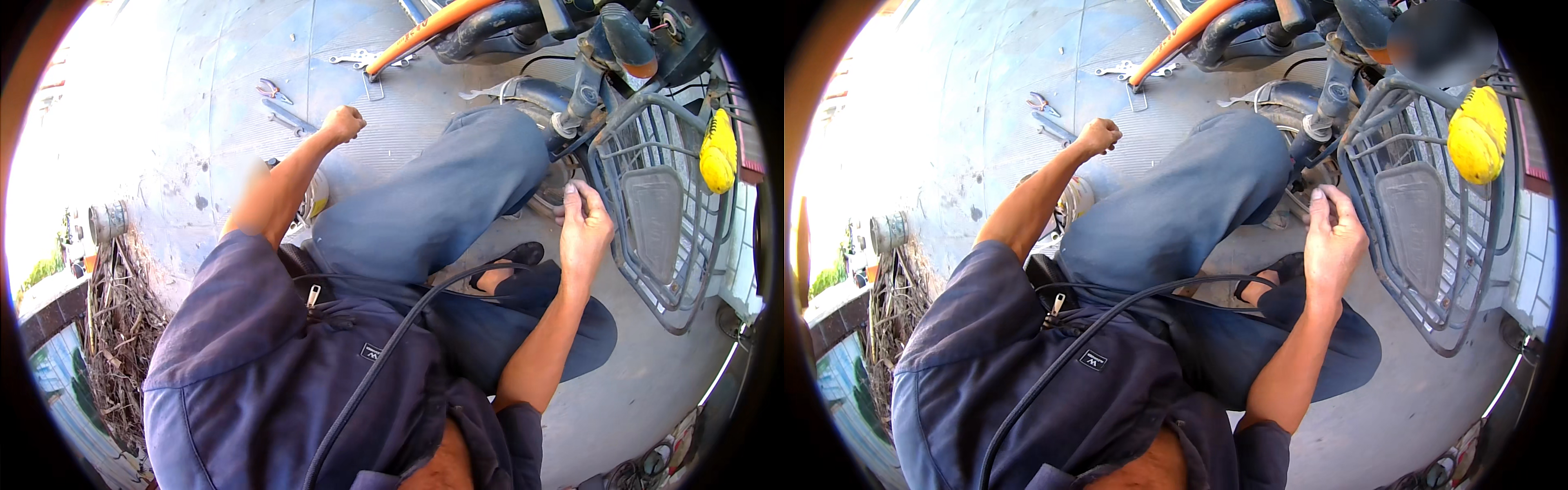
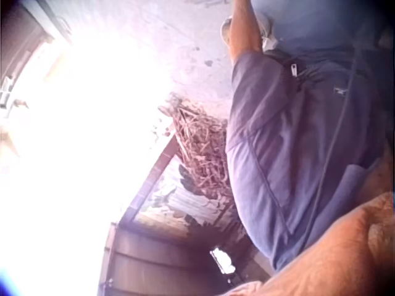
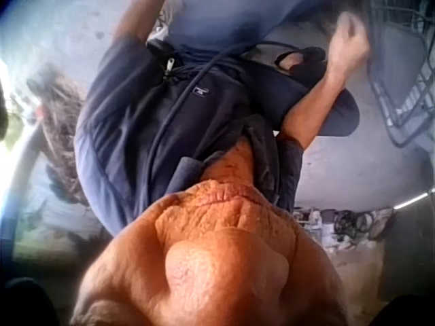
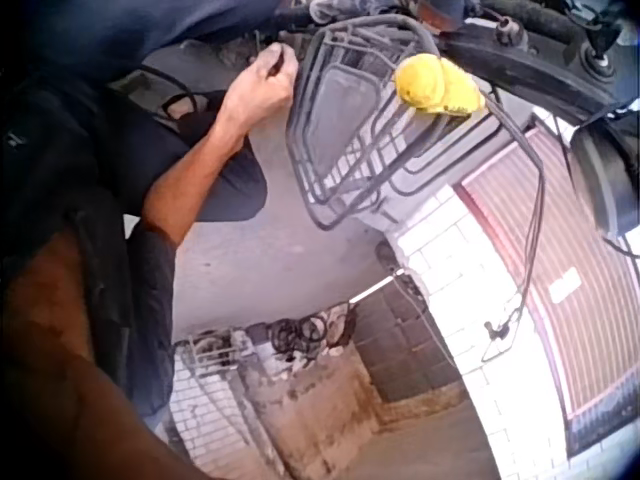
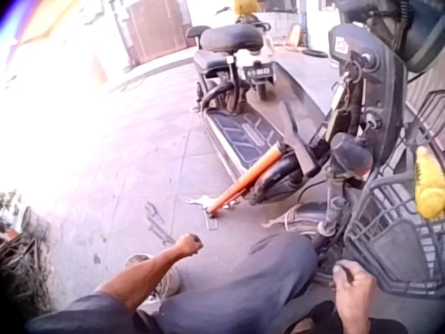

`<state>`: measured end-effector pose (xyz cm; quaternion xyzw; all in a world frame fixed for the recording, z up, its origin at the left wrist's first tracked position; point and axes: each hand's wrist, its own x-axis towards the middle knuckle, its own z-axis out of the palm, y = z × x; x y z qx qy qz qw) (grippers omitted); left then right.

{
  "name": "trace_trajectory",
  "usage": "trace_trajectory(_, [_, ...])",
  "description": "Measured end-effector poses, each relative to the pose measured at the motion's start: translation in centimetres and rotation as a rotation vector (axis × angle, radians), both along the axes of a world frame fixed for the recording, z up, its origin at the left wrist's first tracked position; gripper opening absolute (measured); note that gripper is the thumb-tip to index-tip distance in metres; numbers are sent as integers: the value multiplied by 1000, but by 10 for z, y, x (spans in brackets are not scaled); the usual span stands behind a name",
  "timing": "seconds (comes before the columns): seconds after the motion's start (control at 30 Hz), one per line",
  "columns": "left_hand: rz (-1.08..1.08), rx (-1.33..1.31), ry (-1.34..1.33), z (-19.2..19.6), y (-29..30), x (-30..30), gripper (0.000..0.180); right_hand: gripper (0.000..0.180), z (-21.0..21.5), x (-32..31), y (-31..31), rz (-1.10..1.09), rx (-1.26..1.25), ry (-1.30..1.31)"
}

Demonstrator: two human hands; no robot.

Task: The person is repairing a scooter by using a screwdriver to adjust parts on the front basket and a wrench to tighten bolts. The person is sitting on the floor while performing the task.

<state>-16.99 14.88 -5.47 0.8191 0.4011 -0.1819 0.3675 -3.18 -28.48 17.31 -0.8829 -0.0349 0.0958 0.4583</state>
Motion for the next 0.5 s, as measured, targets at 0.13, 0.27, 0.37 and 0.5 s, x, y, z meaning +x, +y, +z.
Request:
trace_trajectory(0.13, [-85,36,-33,15,-15,9,28,25,9,-5,4,96,-1,-91])
trace_trajectory(0.27, [-197,153,-66,20,-15,16,27,24,37,-5,24,152,74,-45])
trace_trajectory(0.37, [-222,216,-7,9,9,23,30,24,22,2,28,169,51,-52])
trace_trajectory(0.5, [-63,268,13,-7,48,53,33,25,7,7,35,147,-117,12])
